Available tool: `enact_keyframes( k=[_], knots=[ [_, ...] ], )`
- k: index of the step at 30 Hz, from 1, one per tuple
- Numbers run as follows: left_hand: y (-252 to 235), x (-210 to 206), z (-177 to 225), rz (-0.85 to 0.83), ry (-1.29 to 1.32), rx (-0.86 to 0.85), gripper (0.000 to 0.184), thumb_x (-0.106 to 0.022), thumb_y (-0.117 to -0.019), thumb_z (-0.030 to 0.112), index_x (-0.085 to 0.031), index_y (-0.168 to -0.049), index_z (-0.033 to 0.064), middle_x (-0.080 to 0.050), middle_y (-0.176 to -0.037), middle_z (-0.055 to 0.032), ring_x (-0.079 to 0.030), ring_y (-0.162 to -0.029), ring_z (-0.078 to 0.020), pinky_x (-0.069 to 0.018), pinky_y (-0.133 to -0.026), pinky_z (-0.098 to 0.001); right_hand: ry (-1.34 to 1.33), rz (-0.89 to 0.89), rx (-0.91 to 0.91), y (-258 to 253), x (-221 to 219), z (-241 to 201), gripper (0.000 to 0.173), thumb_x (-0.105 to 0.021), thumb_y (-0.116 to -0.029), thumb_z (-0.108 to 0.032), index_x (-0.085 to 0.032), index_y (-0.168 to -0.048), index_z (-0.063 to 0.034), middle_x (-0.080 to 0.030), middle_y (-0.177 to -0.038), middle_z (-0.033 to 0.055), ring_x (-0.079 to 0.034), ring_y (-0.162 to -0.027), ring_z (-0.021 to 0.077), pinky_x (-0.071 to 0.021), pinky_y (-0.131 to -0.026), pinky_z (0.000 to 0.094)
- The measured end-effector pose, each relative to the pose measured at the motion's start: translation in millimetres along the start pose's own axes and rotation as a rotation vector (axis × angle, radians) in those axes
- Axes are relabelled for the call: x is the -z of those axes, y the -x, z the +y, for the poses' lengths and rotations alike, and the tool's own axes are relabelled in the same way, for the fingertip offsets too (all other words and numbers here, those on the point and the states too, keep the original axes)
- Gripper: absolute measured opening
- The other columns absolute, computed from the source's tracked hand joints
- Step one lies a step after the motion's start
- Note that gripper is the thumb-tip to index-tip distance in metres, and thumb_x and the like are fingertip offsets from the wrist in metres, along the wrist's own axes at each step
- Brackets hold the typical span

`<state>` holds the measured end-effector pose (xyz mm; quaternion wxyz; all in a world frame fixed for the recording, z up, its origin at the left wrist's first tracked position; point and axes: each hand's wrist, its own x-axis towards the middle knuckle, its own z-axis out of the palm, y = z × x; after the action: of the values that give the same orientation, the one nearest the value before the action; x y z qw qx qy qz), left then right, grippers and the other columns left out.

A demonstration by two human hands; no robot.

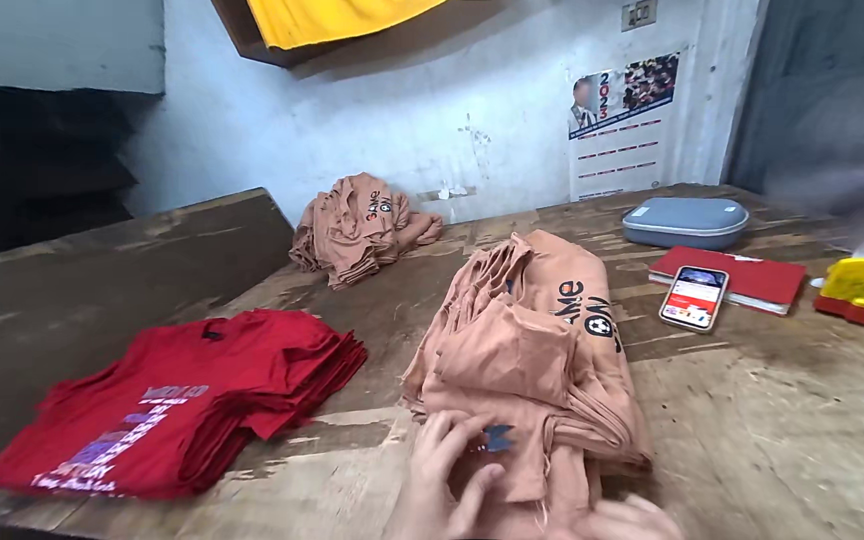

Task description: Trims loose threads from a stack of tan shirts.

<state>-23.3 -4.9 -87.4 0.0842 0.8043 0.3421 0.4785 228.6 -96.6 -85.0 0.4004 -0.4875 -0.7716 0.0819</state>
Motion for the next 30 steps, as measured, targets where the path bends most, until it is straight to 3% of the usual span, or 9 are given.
enact_keyframes(
  k=[3,6,12,14,18,23,26,29,30],
  knots=[
    [-3.4,-8.0,20.3,0.062,-0.178,-0.108,0.031,-0.070,-0.0959,0.031,-0.074,-0.124,0.0187,-0.071,-0.118,-0.0027,-0.067,-0.110,-0.0160,-0.0565,-0.095,-0.0395,0.019,0.326,-0.115,-18.8,-18.6,-16.0,0.023,-0.072,-0.0953,-0.033,-0.081,-0.095,-0.0117,-0.067,-0.074,0.0023,-0.063,-0.067,0.0155,-0.0555,-0.064,0.0363],
    [-4.4,-10.7,35.0,0.148,-0.365,-0.246,0.016,-0.066,-0.0982,0.025,-0.077,-0.110,0.0225,-0.074,-0.101,0.0022,-0.066,-0.089,-0.0141,-0.0515,-0.078,-0.0361,-0.175,0.299,-0.234,-24.6,-28.7,-13.2,0.013,-0.076,-0.0905,-0.022,-0.082,-0.092,-0.0107,-0.066,-0.080,0.0016,-0.061,-0.069,0.0067,-0.0529,-0.061,0.0237],
    [-6.9,-16.8,51.8,0.110,-0.582,-0.335,0.024,-0.063,-0.0956,0.015,-0.076,-0.115,0.0211,-0.075,-0.107,0.0016,-0.065,-0.088,-0.0165,-0.0471,-0.082,-0.0393,-0.270,0.442,-0.139,-17.6,-37.9,-9.6,0.008,-0.075,-0.0878,-0.012,-0.077,-0.090,-0.0046,-0.064,-0.083,0.0042,-0.060,-0.072,0.0042,-0.0512,-0.061,0.0167],
    [-8.8,-23.8,46.6,0.122,-0.575,-0.372,0.026,-0.060,-0.0949,0.013,-0.077,-0.112,0.0210,-0.075,-0.105,0.0021,-0.064,-0.087,-0.0164,-0.0466,-0.079,-0.0377,-0.211,0.434,-0.067,-16.9,-38.0,-8.6,0.008,-0.075,-0.0878,-0.014,-0.078,-0.089,-0.0063,-0.063,-0.083,0.0040,-0.061,-0.075,0.0055,-0.0530,-0.064,0.0179],
    [-7.2,-22.3,43.0,0.156,-0.549,-0.359,0.021,-0.062,-0.0967,0.018,-0.078,-0.111,0.0226,-0.075,-0.104,0.0033,-0.063,-0.084,-0.0152,-0.0461,-0.077,-0.0370,-0.050,0.369,0.026,-9.1,-31.2,3.5,0.017,-0.071,-0.0885,-0.024,-0.076,-0.078,-0.0121,-0.064,-0.073,0.0019,-0.061,-0.075,0.0149,-0.0515,-0.070,0.0343],
    [-3.8,-24.1,41.3,0.126,-0.593,-0.401,0.026,-0.060,-0.0939,0.013,-0.078,-0.109,0.0225,-0.075,-0.102,0.0033,-0.063,-0.084,-0.0169,-0.0465,-0.077,-0.0377,-0.057,0.332,0.170,-3.4,-32.7,2.6,0.020,-0.068,-0.0918,-0.028,-0.075,-0.079,-0.0137,-0.064,-0.074,0.0030,-0.061,-0.079,0.0176,-0.0481,-0.078,0.0360],
    [-3.2,-21.8,43.8,0.168,-0.572,-0.339,0.019,-0.062,-0.0982,0.021,-0.076,-0.111,0.0224,-0.075,-0.104,0.0033,-0.063,-0.086,-0.0159,-0.0462,-0.080,-0.0386,0.007,0.420,0.112,-2.1,-34.9,-0.3,0.029,-0.064,-0.0923,-0.036,-0.076,-0.078,-0.0142,-0.065,-0.073,0.0029,-0.061,-0.077,0.0179,-0.0478,-0.076,0.0381],
    [-1.4,-15.3,46.6,0.171,-0.549,-0.307,0.018,-0.064,-0.0963,0.022,-0.077,-0.109,0.0225,-0.075,-0.103,0.0036,-0.063,-0.086,-0.0155,-0.0461,-0.078,-0.0381,0.107,0.418,-0.053,-6.7,-34.4,-7.6,0.036,-0.073,-0.0867,-0.051,-0.080,-0.094,-0.0160,-0.068,-0.085,0.0037,-0.063,-0.085,0.0202,-0.0504,-0.078,0.0412],
    [0.1,-12.6,48.3,0.158,-0.550,-0.303,0.017,-0.065,-0.0955,0.022,-0.077,-0.107,0.0228,-0.075,-0.101,0.0038,-0.063,-0.085,-0.0153,-0.0460,-0.078,-0.0377,0.113,0.400,-0.085,-7.7,-36.8,-7.8,0.031,-0.076,-0.0855,-0.048,-0.080,-0.094,-0.0177,-0.068,-0.085,0.0026,-0.063,-0.085,0.0194,-0.0505,-0.078,0.0408]
  ],
)
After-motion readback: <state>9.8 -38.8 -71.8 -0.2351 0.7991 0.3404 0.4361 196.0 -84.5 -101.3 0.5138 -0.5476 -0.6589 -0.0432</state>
